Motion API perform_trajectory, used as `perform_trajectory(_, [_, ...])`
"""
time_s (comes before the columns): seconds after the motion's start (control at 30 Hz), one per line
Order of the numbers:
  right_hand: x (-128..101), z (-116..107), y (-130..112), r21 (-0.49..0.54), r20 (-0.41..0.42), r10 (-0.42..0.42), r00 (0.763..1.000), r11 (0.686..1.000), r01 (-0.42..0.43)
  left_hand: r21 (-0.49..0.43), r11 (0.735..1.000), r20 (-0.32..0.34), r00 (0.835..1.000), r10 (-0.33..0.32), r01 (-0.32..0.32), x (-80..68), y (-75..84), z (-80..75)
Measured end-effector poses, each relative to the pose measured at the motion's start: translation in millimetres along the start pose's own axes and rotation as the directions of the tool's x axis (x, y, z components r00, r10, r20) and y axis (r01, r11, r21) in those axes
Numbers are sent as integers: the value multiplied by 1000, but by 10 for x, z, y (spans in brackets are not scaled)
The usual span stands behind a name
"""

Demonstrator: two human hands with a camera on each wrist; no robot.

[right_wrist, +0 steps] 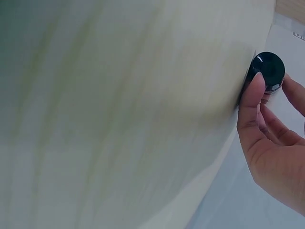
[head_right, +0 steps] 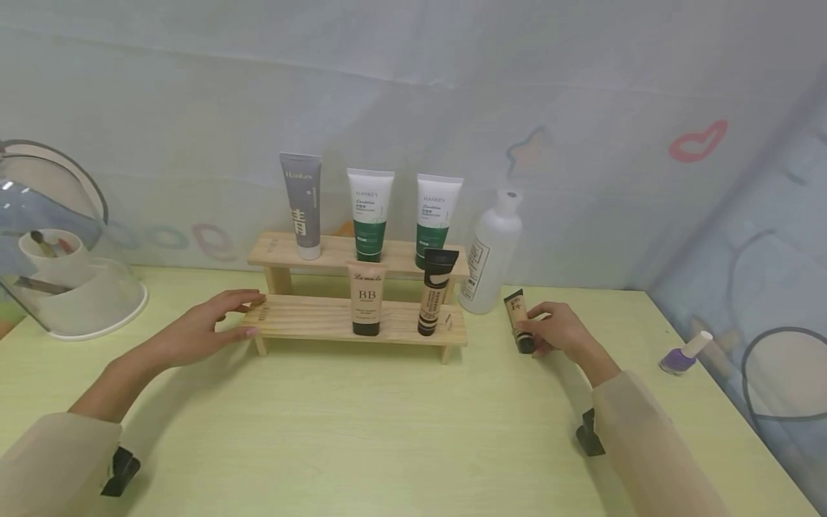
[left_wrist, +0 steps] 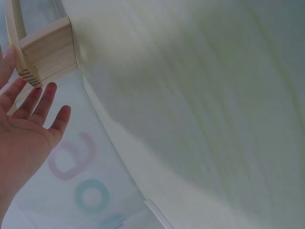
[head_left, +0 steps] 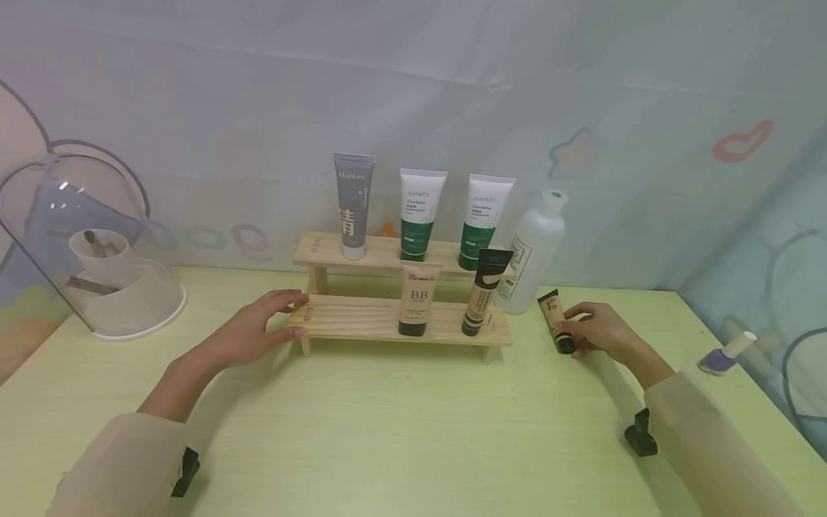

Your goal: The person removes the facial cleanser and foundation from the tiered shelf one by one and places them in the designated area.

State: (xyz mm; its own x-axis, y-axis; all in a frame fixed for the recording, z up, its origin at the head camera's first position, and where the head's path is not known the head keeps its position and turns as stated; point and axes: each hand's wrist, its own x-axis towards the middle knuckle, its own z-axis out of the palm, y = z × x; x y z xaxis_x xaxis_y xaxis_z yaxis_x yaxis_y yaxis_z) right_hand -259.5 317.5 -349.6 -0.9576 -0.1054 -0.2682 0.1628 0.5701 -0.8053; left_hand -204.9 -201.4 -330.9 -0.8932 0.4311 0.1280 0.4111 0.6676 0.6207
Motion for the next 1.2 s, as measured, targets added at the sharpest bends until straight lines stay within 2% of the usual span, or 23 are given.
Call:
perform_trajectory(0.4, [-65, -25, 2, 0, 26, -23, 999, 1000, 23, -7, 1000, 0, 1000, 17, -17, -12, 43, -5])
perform_trajectory(0.73, [-158, -72, 30, -6, 47, -43, 998, 999, 43, -12, 1000, 1, 1000, 3, -3, -8, 35, -6])
perform_trajectory(1.0, [-259, -140, 28, -42, 92, -62, 994, 997, 66, 1, 1000, -3, 1000, 11, -11, -4, 55, -2])
perform_trajectory(1.2, [-347, -214, 23, -66, 135, -103, 986, 991, 113, -7, 1000, 1, 1000, 5, -5, -14, 69, -7])
